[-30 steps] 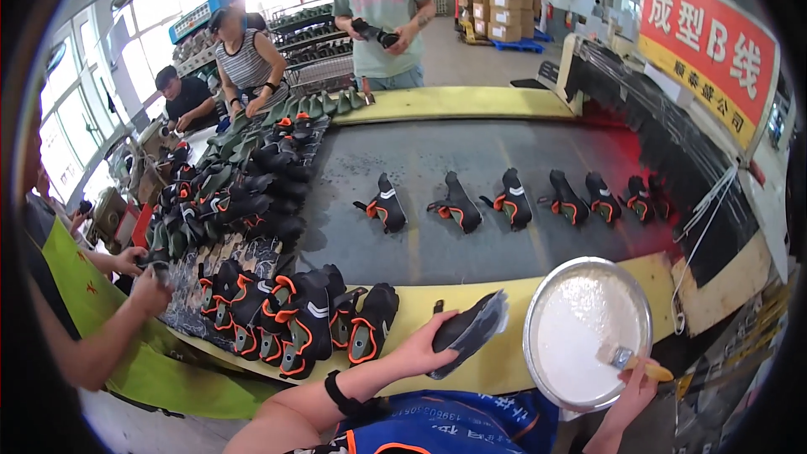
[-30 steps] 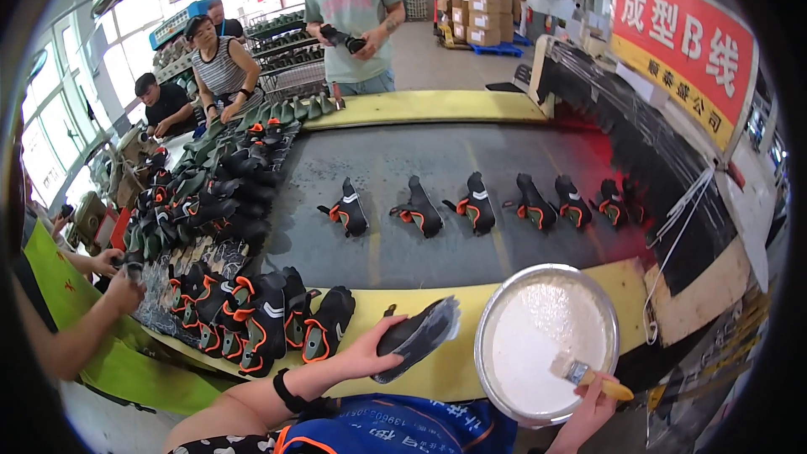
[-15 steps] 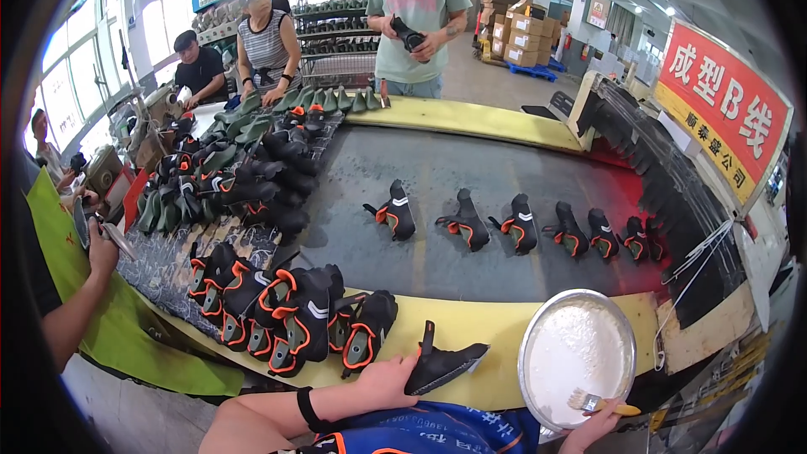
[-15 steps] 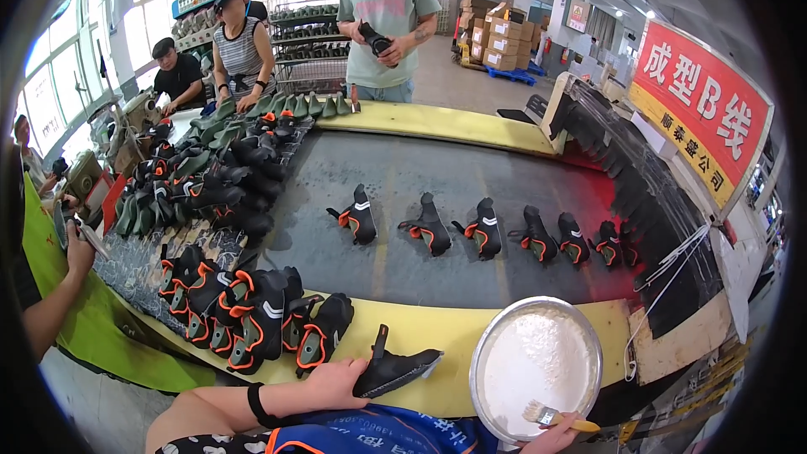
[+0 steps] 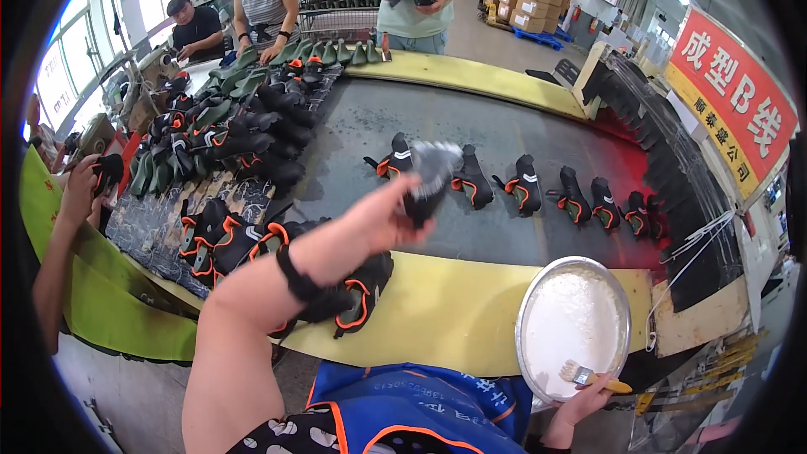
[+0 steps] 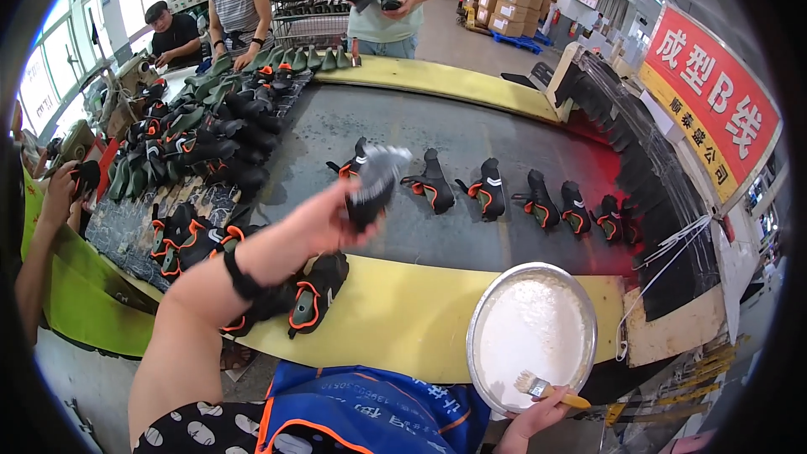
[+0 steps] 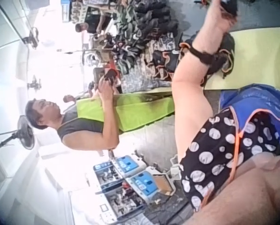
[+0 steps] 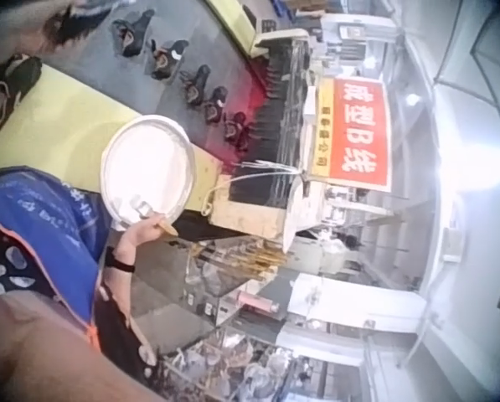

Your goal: The recorder uses a brush to apply glue to the bottom of shoe soles and then places the shoes onto a conveyor belt.

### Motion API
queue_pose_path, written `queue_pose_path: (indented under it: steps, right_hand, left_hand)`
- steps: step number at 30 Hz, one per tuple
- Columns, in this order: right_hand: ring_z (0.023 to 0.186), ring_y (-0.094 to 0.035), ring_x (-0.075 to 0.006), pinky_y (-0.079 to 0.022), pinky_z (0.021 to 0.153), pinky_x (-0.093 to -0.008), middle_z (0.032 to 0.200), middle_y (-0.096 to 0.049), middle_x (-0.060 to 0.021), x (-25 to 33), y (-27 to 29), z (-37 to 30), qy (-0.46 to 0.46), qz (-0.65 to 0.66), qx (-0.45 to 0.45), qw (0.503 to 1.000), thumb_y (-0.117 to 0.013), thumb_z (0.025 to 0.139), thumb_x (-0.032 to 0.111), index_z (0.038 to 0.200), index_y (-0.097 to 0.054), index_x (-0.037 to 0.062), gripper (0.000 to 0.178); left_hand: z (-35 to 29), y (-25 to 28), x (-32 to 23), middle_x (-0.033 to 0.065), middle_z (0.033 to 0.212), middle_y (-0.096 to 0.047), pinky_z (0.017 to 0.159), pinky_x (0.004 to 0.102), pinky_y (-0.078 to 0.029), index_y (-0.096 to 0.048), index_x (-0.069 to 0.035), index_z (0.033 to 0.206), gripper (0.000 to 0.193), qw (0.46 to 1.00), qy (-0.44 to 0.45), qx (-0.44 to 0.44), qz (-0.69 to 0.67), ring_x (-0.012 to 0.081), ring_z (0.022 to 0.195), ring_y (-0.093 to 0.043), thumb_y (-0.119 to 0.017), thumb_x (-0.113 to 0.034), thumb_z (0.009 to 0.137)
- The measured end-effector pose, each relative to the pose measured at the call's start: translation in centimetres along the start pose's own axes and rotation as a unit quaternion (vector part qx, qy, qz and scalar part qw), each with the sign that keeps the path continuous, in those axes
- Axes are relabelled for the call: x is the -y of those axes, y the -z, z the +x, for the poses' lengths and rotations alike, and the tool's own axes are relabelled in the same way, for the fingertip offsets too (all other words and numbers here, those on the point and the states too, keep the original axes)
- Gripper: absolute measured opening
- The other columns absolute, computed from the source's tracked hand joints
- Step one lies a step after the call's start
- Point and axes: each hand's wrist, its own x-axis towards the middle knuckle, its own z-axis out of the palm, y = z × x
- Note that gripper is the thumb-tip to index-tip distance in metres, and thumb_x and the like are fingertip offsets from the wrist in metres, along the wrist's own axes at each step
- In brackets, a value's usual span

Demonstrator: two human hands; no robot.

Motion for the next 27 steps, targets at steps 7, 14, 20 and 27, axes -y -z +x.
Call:
queue_pose_path:
  steps: [7,14,20,27]
  right_hand:
    - [0.073,-0.048,-0.0082,-0.037,0.057,-0.0210,0.094,-0.052,-0.0035,0.5,-0.1,-0.3,-0.006,0.013,-0.004,1.000,-0.046,0.104,0.026,0.105,-0.051,0.0028,0.023]
    - [0.066,-0.047,-0.0069,-0.036,0.052,-0.0214,0.090,-0.055,-0.0031,-0.5,-0.3,-0.1,0.024,-0.008,-0.017,1.000,-0.048,0.105,0.030,0.108,-0.056,0.0001,0.031]
    - [0.068,-0.047,-0.0057,-0.035,0.053,-0.0188,0.091,-0.051,-0.0028,-0.6,-0.2,-0.2,0.031,0.015,0.009,0.999,-0.047,0.104,0.026,0.105,-0.050,0.0021,0.024]
    - [0.062,-0.044,-0.0056,-0.034,0.050,-0.0202,0.089,-0.053,-0.0033,-2.1,0.2,1.1,0.043,-0.014,-0.006,0.999,-0.047,0.104,0.026,0.108,-0.053,-0.0012,0.028]
  left_hand:
    - [13.1,7.2,-9.5,0.0098,0.085,-0.062,0.052,0.0370,-0.055,-0.061,-0.006,0.100,0.035,0.948,-0.125,-0.291,0.044,0.0249,0.058,-0.060,-0.070,-0.037,0.086]
    - [16.8,16.3,-6.4,0.0109,0.103,-0.063,0.056,0.0351,-0.061,-0.062,-0.001,0.106,0.037,0.909,-0.127,-0.393,0.061,0.0236,0.084,-0.065,-0.078,-0.019,0.078]
    - [17.9,18.6,-5.3,0.0172,0.112,-0.062,0.065,0.0401,-0.063,-0.058,0.004,0.114,0.045,0.832,-0.114,-0.527,0.128,0.0315,0.094,-0.067,-0.079,-0.008,0.076]
    - [22.0,22.0,-5.2,0.0229,0.122,-0.061,0.077,0.0487,-0.060,-0.054,0.005,0.123,0.053,0.859,-0.034,-0.497,0.116,0.0406,0.103,-0.066,-0.076,-0.007,0.076]
